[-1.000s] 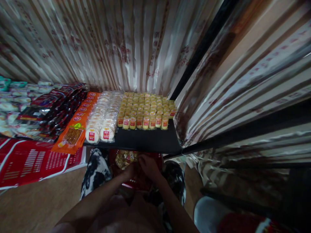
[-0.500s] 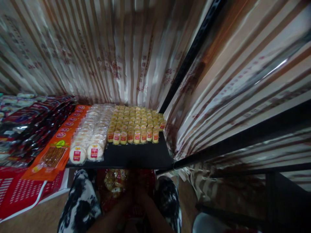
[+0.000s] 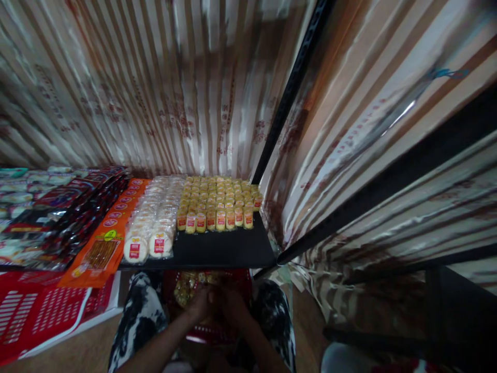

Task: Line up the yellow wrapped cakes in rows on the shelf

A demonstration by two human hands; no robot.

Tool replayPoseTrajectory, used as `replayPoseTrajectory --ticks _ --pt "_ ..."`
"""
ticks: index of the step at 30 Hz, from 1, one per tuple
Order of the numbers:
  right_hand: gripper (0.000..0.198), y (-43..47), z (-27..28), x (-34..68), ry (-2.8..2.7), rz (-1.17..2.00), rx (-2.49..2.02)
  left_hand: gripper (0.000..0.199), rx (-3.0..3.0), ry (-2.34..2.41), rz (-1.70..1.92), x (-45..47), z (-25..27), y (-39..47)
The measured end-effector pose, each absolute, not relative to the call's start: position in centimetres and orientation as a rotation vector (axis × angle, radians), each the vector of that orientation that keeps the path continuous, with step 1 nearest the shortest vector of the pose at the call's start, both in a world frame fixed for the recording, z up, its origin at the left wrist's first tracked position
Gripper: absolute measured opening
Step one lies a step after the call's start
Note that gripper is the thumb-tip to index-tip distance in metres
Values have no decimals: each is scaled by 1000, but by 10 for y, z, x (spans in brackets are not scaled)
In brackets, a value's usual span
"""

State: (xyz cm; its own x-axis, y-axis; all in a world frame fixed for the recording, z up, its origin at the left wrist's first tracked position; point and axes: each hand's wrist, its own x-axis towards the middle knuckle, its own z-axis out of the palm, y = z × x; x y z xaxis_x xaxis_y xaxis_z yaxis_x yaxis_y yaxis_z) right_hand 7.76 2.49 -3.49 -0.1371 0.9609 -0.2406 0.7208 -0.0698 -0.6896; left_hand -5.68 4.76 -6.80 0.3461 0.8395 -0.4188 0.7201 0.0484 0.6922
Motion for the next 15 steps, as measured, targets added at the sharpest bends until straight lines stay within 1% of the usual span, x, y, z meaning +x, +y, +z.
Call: replayPoseTrajectory --ticks 2,6,8,15 --pt "37 25 -25 79 -1852 939 -1802 47 1733 1419 191 -64 -50 49" --pt "39 26 -6 83 -1872 958 -1673 42 1785 1350 312 -72 -8 48" --pt "38 27 3 86 -1866 953 -1680 41 1794 1288 379 -75 8 48" --pt "37 28 29 100 -1828 1030 -1763 50 1793 1060 588 -80 29 56"
